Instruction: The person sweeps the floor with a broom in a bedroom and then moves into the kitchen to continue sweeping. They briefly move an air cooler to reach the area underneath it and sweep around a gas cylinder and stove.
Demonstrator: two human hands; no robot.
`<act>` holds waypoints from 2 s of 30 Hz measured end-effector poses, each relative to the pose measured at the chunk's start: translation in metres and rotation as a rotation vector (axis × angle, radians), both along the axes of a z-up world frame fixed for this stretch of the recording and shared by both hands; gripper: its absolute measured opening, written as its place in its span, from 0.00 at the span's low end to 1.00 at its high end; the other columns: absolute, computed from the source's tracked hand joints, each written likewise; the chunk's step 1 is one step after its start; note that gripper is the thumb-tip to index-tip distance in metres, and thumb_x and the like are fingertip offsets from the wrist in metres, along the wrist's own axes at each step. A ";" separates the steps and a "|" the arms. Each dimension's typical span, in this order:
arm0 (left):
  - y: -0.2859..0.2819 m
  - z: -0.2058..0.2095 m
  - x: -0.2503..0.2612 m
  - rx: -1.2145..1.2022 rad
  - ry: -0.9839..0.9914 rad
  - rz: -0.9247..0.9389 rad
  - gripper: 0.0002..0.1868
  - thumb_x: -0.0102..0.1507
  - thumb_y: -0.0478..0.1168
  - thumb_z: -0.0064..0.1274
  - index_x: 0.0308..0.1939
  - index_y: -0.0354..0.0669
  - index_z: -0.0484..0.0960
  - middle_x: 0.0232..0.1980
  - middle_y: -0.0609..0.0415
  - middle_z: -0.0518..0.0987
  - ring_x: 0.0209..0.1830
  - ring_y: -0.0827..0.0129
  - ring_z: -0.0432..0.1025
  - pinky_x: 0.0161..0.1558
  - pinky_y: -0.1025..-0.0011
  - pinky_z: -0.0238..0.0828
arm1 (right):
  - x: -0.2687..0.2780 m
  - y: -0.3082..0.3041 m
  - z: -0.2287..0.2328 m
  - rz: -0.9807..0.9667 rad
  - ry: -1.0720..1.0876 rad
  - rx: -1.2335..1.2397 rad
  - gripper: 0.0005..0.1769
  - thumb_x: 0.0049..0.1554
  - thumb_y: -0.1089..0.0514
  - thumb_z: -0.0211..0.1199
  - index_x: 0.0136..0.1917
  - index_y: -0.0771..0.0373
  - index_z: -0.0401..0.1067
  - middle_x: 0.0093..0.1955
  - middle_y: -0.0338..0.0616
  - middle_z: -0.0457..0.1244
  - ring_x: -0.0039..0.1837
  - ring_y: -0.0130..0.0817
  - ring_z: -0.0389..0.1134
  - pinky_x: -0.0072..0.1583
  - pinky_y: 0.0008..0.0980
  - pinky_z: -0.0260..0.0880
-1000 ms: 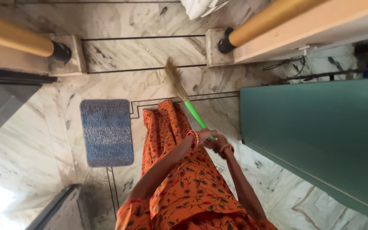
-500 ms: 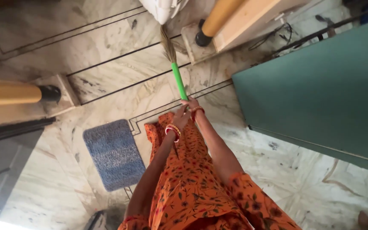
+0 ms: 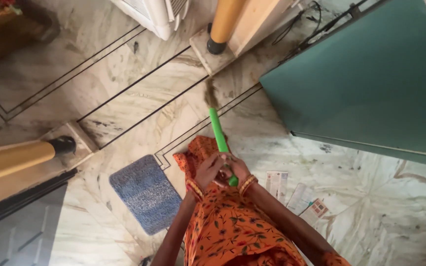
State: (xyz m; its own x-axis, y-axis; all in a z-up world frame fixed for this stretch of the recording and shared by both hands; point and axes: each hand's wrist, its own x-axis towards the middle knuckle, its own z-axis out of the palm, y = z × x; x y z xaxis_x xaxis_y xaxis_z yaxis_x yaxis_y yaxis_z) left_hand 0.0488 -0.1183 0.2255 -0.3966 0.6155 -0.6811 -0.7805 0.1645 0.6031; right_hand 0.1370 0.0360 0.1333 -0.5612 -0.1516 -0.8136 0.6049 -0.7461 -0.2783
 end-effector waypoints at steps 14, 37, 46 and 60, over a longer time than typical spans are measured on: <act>0.031 -0.091 -0.032 -0.364 1.027 -0.035 0.21 0.69 0.47 0.50 0.62 0.41 0.74 0.45 0.44 0.81 0.37 0.58 0.79 0.38 0.61 0.76 | -0.087 0.001 -0.152 -0.178 0.276 0.186 0.17 0.62 0.63 0.59 0.64 0.67 0.70 0.44 0.40 0.66 0.42 0.34 0.69 0.44 0.35 0.75; 0.021 -0.168 -0.028 -0.388 0.687 -0.292 0.28 0.68 0.59 0.46 0.60 0.42 0.79 0.51 0.44 0.83 0.48 0.57 0.79 0.50 0.62 0.75 | -0.053 -0.039 -0.131 -0.098 -0.272 0.564 0.22 0.61 0.48 0.63 0.56 0.70 0.78 0.47 0.51 0.71 0.44 0.37 0.72 0.42 0.38 0.72; 0.000 -0.201 -0.054 -0.335 0.417 -0.379 0.37 0.66 0.60 0.49 0.71 0.39 0.64 0.54 0.41 0.79 0.52 0.54 0.76 0.53 0.61 0.72 | -0.060 -0.095 -0.124 -0.301 -0.177 0.480 0.19 0.65 0.51 0.52 0.58 0.67 0.73 0.47 0.49 0.69 0.43 0.41 0.71 0.41 0.41 0.71; -0.016 -0.204 -0.098 -0.232 0.817 -0.469 0.34 0.75 0.57 0.46 0.75 0.36 0.63 0.64 0.31 0.76 0.57 0.43 0.73 0.53 0.53 0.69 | -0.126 -0.126 -0.116 -0.573 0.004 0.363 0.21 0.69 0.48 0.47 0.59 0.68 0.69 0.50 0.51 0.66 0.48 0.36 0.70 0.48 0.36 0.73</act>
